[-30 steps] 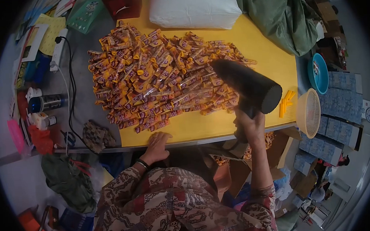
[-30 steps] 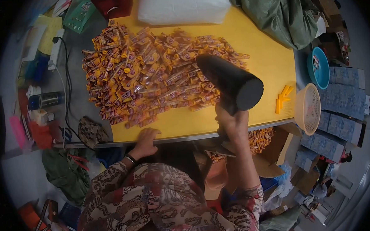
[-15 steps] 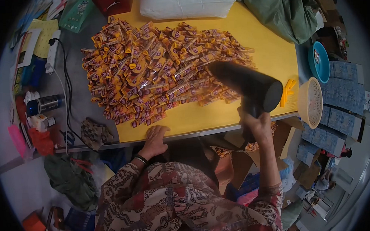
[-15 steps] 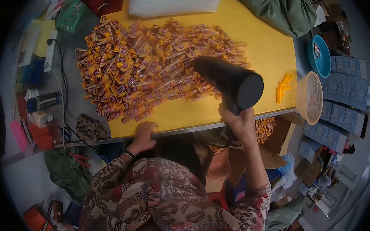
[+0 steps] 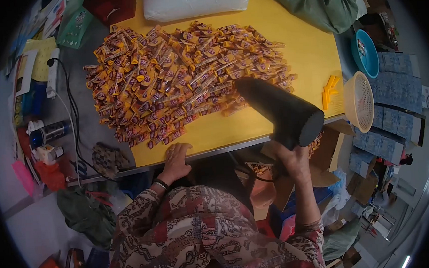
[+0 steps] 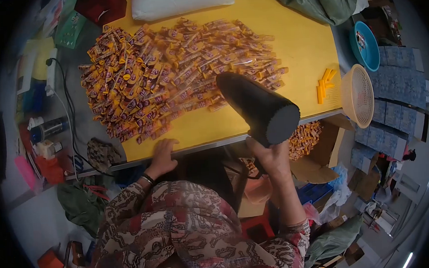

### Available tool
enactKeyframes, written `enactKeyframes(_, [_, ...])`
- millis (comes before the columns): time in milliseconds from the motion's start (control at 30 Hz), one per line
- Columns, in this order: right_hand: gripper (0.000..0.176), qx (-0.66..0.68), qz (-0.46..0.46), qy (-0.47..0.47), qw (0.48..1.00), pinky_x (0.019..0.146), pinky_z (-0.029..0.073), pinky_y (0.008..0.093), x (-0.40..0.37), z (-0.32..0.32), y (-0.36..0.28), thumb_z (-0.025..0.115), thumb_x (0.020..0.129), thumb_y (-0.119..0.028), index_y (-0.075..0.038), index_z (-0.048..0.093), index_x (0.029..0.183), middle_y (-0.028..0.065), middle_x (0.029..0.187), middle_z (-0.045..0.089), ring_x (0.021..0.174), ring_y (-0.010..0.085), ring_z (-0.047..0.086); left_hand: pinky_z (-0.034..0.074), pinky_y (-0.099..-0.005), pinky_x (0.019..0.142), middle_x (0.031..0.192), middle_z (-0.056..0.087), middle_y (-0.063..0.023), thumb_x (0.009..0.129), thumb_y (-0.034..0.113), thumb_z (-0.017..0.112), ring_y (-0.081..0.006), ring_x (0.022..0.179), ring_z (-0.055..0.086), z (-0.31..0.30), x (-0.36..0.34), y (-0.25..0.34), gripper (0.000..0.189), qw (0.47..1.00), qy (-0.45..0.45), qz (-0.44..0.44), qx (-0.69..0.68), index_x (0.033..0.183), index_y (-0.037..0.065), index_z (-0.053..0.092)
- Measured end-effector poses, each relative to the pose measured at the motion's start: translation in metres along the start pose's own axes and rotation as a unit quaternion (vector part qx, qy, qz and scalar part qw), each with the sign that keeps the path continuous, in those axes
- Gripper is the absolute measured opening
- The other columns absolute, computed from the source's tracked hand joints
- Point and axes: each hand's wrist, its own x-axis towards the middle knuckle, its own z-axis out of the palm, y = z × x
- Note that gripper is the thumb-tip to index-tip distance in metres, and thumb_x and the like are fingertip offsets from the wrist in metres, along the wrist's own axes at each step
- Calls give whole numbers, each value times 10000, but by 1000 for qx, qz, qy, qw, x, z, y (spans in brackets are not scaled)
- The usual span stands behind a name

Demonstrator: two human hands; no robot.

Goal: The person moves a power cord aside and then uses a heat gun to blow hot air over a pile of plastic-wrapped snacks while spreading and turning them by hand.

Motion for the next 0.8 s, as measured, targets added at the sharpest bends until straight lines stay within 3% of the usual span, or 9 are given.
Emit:
enactKeyframes(133, [322,47,72,28,996,589,473,264,14,-4,10,682,741,-54,4,566,1035,59,850,598,675,133,574,261,-446,1025,1131,447,-168,603,64,588,-366,1147,387,0,0,2,619,999,-7,-31,0,1199,76,423])
enactKeyframes(400, [413,49,17,128,990,482,449,258,79,-31,27,691,749,-166,-11,491,1076,52,740,552,548,130,553,261,-462,1023,1112,454,-176,593,69,590,-378,1134,395,6,0,0,599,1000,23,-13,8,1167,71,421])
enactKeyframes(733, [423,85,33,158,983,527,474,263,113,-41,20,686,748,-128,4,482,1094,68,778,565,575,137,562,260,-465,1025,1121,450,-170,589,73,602,-383,1128,393,4,0,3,606,999,10,-30,18,1167,84,422])
enactKeyframes(800, [432,68,-48,185,979,518,467,260,124,-45,31,685,750,-125,-2,478,1108,62,760,561,567,134,558,262,-467,1023,1125,448,-169,589,73,606,-380,1132,393,4,0,4,610,999,4,-32,21,1169,86,420])
